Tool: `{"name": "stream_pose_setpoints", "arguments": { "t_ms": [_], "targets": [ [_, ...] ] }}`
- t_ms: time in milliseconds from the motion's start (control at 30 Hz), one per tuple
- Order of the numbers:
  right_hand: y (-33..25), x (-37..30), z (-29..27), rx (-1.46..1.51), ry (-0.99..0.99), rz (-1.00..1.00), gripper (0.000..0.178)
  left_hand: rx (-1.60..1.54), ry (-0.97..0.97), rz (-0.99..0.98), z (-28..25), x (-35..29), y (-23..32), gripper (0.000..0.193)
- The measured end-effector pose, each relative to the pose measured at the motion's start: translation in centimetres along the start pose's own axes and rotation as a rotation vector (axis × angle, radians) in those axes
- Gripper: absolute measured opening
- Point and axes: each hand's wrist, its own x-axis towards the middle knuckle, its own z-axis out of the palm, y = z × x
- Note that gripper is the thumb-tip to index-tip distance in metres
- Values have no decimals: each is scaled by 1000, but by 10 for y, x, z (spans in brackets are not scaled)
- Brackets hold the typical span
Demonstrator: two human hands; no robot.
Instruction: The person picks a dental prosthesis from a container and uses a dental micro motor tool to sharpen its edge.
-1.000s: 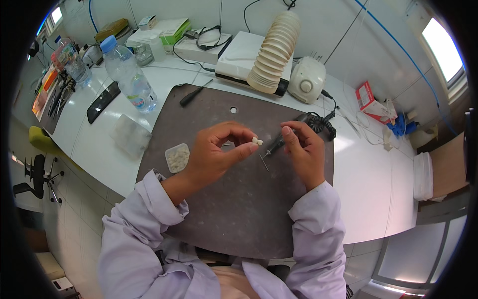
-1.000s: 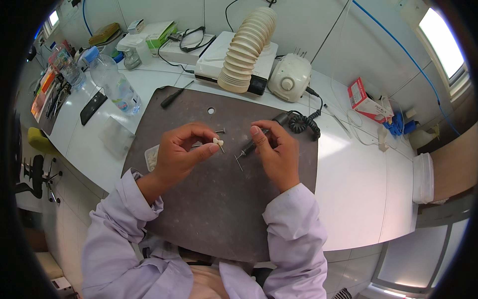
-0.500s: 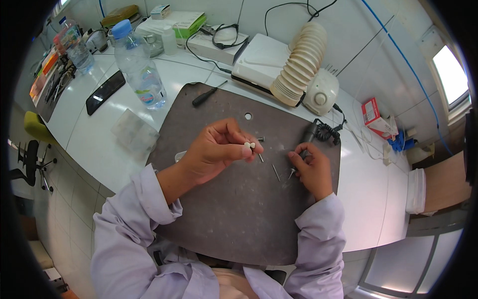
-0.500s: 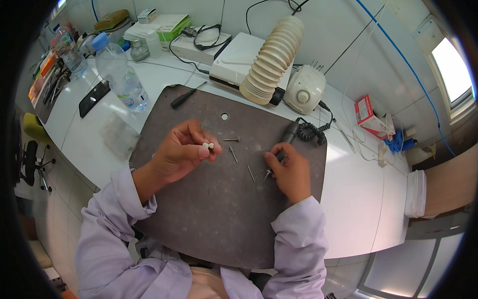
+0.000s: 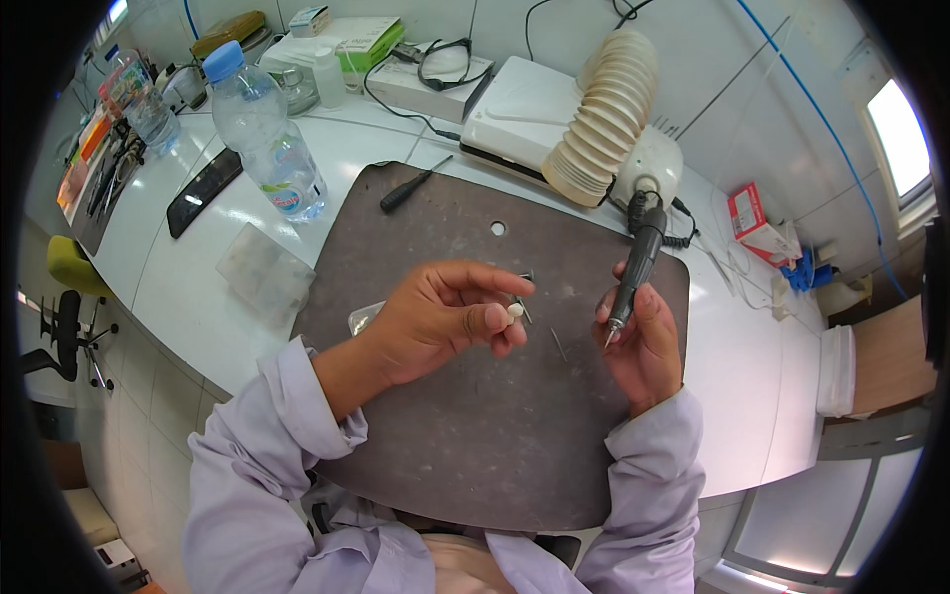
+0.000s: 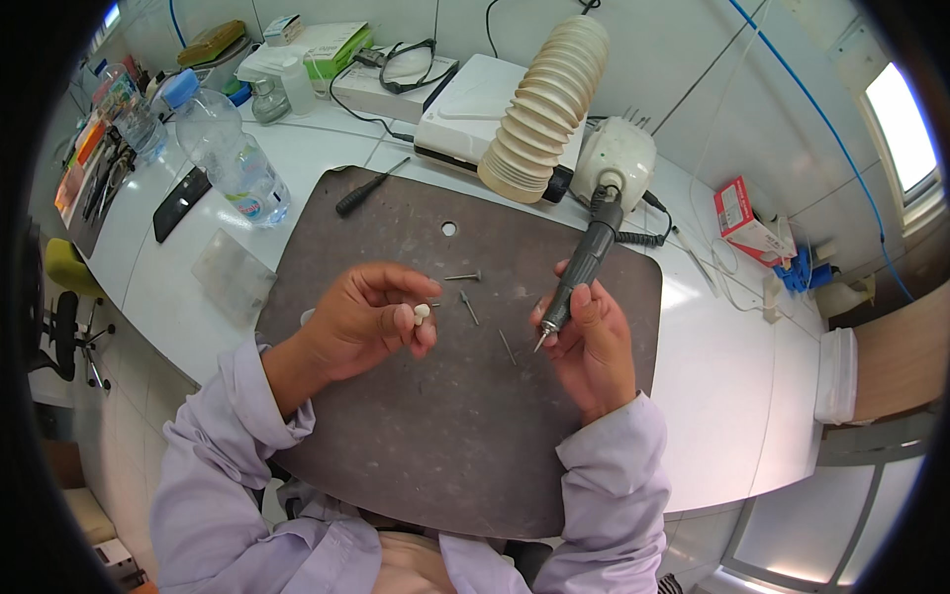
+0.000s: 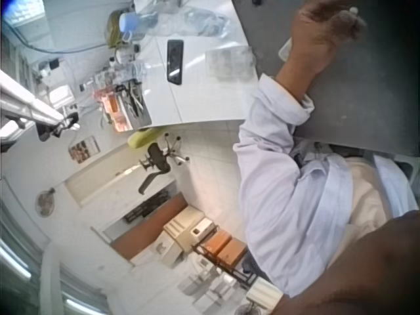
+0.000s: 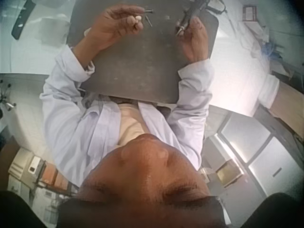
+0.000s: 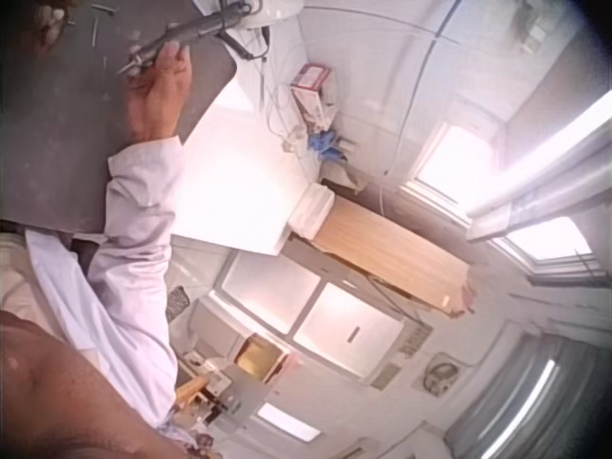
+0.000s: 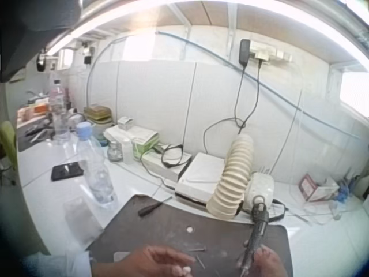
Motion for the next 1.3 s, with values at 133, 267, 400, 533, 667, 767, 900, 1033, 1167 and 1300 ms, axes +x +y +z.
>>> {"name": "stream_pose_setpoints", "arguments": {
  "t_ms": [133,267,400,533,667,767,900,1033,1167,1300],
  "targets": [
    [12,-4,4,24,-113,-177,36,-17,-35,-15,-3,1,-3,29],
    [15,-3,13,-195,-281,-377,44,1,-8,-45,-2,-1,-2,30],
    [15,-8,10,-195,-311,-362,43,23,6,-75,0,0,-3,32],
    [10,-16,6,-250,-287,-323,41,29,3,-81,0,-1,-3,31],
    [10,-17,13,-633,-265,-661,48,28,9,-100,4,-2,-2,29],
    [2,-20,22,-1083,-241,-909,52,38,20,-82,7,-4,-2,27],
    [0,-31,48,-1401,-320,-997,61,69,2,-89,7,-3,-3,25],
    [10,-45,53,-1303,-221,-974,55,62,17,-135,8,-5,-1,26],
    [9,-49,42,-1236,-147,-1030,54,53,22,-185,10,-4,0,25],
    [3,-46,51,-1277,-239,-1005,50,20,40,-215,7,-5,-3,23]
  ]
}}
